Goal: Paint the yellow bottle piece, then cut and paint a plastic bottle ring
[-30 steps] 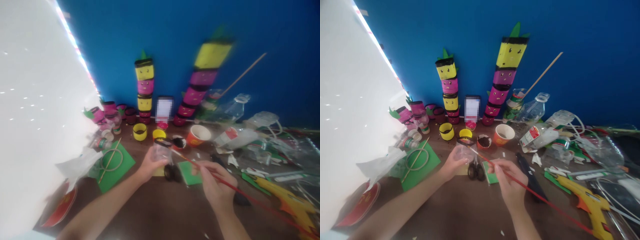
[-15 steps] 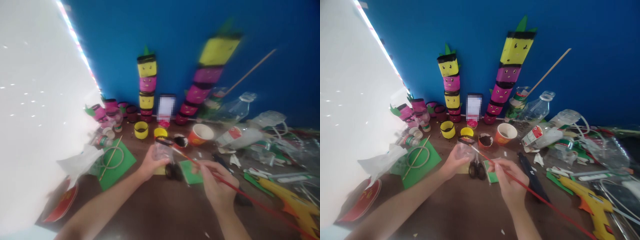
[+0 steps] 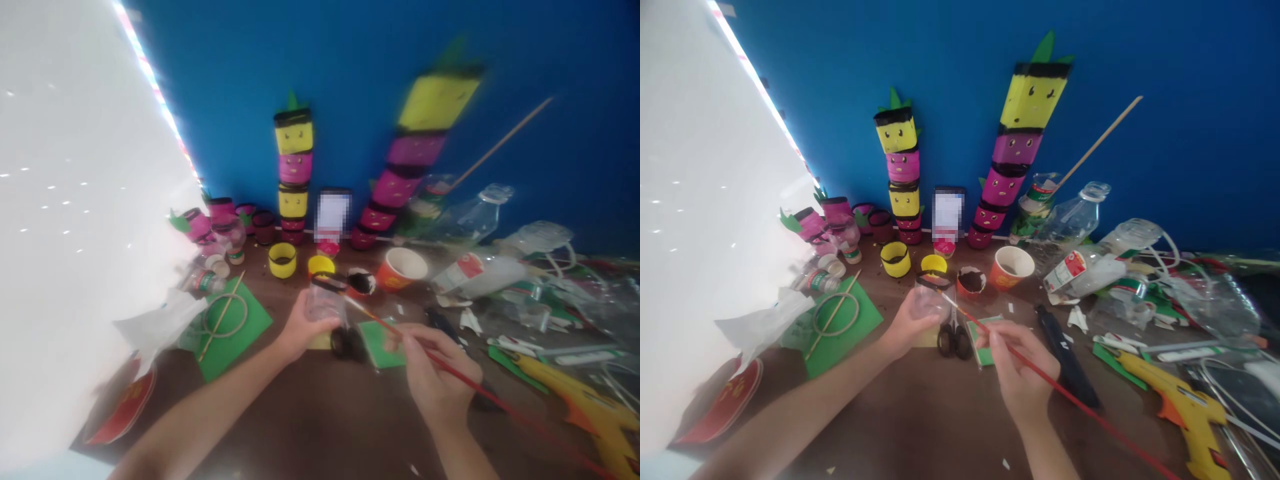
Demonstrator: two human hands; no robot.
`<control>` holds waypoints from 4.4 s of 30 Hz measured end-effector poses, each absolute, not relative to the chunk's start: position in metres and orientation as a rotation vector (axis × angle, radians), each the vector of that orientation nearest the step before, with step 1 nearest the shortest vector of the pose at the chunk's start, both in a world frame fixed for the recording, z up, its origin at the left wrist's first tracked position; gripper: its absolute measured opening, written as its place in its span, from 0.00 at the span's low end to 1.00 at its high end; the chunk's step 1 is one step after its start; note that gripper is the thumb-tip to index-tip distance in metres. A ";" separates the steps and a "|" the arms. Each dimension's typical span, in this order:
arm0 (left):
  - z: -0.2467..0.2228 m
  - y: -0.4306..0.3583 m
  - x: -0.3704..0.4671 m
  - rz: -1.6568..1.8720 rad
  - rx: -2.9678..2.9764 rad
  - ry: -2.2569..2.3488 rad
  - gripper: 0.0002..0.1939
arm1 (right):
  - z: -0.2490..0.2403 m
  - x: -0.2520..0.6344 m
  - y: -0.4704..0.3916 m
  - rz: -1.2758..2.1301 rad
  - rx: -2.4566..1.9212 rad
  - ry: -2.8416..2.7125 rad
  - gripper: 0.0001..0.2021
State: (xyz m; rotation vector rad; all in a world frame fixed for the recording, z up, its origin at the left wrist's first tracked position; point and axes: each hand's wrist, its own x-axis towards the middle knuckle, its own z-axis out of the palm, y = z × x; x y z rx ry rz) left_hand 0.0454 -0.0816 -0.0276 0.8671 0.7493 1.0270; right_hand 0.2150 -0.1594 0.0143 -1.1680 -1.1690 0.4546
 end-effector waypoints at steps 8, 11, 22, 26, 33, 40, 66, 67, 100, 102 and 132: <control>-0.030 -0.081 0.045 1.014 0.903 0.745 0.26 | 0.016 0.208 -0.159 0.430 -1.232 -1.200 0.04; -0.031 -0.082 0.045 1.015 0.905 0.749 0.26 | 0.017 0.208 -0.159 0.433 -1.247 -1.183 0.03; -0.023 -0.082 0.044 1.014 0.814 0.750 0.25 | 0.018 0.213 -0.158 0.442 -1.274 -1.133 0.03; -0.022 -0.082 0.044 1.001 0.791 0.721 0.26 | 0.017 0.215 -0.157 0.470 -1.273 -1.127 0.04; -0.020 -0.082 0.042 0.951 0.777 0.665 0.25 | 0.013 0.219 -0.156 0.520 -1.276 -1.047 0.04; -0.023 -0.082 0.042 0.939 0.715 0.586 0.24 | 0.008 0.221 -0.156 0.580 -1.227 -1.023 0.04; -0.020 -0.078 0.038 0.786 0.742 0.407 0.26 | 0.004 0.231 -0.153 0.667 -1.163 -0.959 0.05; -0.020 -0.078 0.038 0.781 0.743 0.407 0.26 | 0.004 0.232 -0.153 0.666 -1.169 -0.957 0.05; -0.025 -0.078 0.038 0.799 0.654 0.352 0.23 | 0.001 0.223 -0.154 0.773 -1.093 -0.915 0.03; -0.027 -0.078 0.038 0.802 0.670 0.353 0.23 | 0.001 0.223 -0.154 0.777 -1.087 -0.920 0.03; -0.023 -0.079 0.035 0.758 0.653 0.376 0.28 | 0.000 0.232 -0.149 0.718 -1.139 -0.907 0.05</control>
